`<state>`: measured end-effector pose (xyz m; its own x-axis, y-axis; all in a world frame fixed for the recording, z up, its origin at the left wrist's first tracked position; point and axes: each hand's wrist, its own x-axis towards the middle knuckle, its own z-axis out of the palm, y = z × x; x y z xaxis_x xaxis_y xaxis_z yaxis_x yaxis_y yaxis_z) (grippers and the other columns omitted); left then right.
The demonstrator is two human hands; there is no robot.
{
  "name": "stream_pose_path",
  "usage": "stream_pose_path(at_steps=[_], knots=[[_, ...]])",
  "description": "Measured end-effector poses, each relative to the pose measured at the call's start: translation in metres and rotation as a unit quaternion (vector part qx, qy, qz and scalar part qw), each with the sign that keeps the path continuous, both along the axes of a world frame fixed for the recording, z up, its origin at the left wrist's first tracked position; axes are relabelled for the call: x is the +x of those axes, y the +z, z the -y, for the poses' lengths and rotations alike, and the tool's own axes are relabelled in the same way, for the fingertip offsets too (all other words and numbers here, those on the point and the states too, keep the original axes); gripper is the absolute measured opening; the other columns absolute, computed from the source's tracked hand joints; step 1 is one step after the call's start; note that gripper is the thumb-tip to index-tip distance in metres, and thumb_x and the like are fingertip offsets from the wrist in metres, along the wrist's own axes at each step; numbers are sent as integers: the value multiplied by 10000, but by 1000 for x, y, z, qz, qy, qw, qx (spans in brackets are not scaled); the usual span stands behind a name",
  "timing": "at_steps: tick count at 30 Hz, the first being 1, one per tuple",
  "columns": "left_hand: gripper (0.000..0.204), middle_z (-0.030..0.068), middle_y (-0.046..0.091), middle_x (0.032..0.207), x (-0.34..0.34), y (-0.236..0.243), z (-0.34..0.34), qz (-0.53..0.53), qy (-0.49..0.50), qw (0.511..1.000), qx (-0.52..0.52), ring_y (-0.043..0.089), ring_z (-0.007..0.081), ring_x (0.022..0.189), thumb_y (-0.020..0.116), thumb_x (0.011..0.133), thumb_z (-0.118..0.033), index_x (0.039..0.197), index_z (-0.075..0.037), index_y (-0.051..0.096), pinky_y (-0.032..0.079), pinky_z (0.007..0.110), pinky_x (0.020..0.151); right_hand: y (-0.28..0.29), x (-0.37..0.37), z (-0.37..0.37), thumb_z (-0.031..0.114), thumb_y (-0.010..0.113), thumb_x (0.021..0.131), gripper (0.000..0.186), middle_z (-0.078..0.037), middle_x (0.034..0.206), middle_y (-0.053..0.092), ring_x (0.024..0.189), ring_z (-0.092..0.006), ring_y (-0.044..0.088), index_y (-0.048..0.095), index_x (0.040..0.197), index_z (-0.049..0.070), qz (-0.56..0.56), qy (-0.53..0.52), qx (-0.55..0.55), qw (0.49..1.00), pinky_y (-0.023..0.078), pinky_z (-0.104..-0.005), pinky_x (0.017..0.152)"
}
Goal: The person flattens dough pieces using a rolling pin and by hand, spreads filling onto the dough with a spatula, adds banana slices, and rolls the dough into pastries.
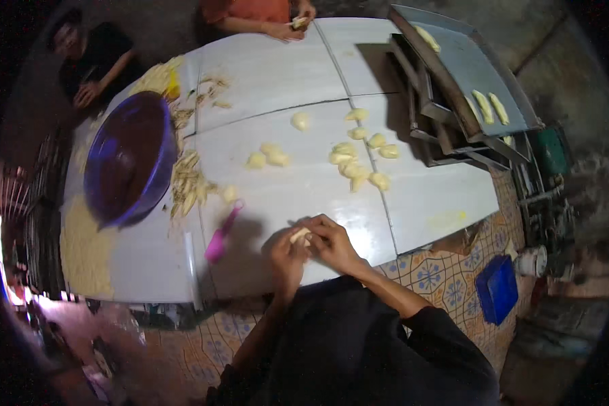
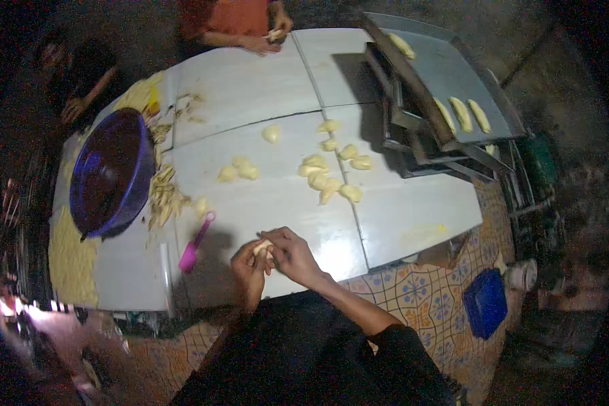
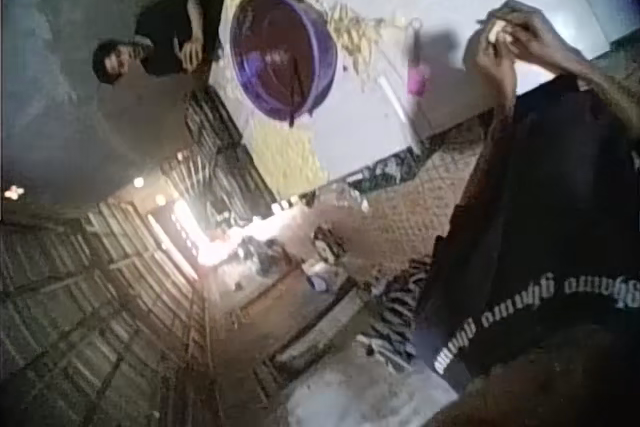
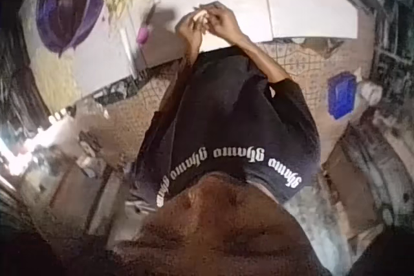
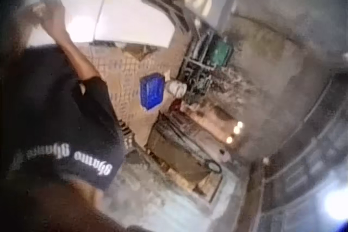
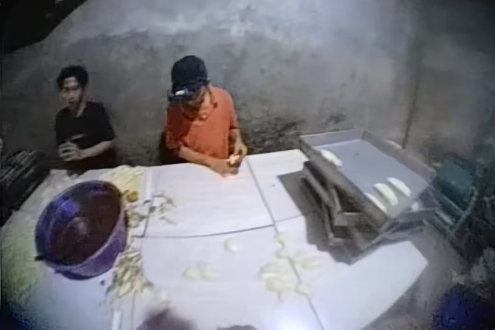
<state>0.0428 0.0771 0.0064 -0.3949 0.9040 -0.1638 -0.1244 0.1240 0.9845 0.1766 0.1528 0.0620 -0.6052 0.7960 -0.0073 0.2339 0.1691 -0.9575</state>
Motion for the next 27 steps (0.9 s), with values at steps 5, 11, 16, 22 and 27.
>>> stream_pose_path(at_steps=[5,11,16,22,27], knots=[[374,255,611,1228,-27,-11,16,-447,12,886,-121,583,384,1142,629,948,-140,1275,38,597,419,505,1022,-70,-30,15,42,646,915,350,-237,1188,619,1095,-396,629,623,1257,-34,97,-11,145,985,547,-429,903],[686,305,312,1578,-34,6,38,-384,-142,912,-8,283,445,1481,510,1018,-384,1523,44,332,213,558,1211,-68,-8,10,167,607,927,546,-239,1500,470,1436,-359,414,493,1401,-78,213,219,420,855,393,-447,1151],[956,273,341,1576,-34,8,27,-599,-227,766,-44,284,408,1492,551,924,-622,1553,40,268,178,569,1217,-59,-8,-5,207,593,928,540,-234,1488,492,1443,-339,412,517,1379,-82,253,212,446,832,354,-484,1170],[782,251,457,1471,-67,18,53,-625,53,775,-70,419,428,1382,660,897,-429,1481,7,376,324,580,1125,-63,11,-9,218,535,994,468,-177,1495,514,1458,-309,391,535,1401,-14,295,153,424,842,344,-510,1161],[509,177,635,1149,-182,-39,136,-654,310,548,-420,608,378,1000,685,865,-190,1323,-17,545,487,493,815,-67,13,-14,263,550,997,501,-148,1519,493,1478,-330,351,513,1438,28,284,191,418,842,360,-514,1143]])
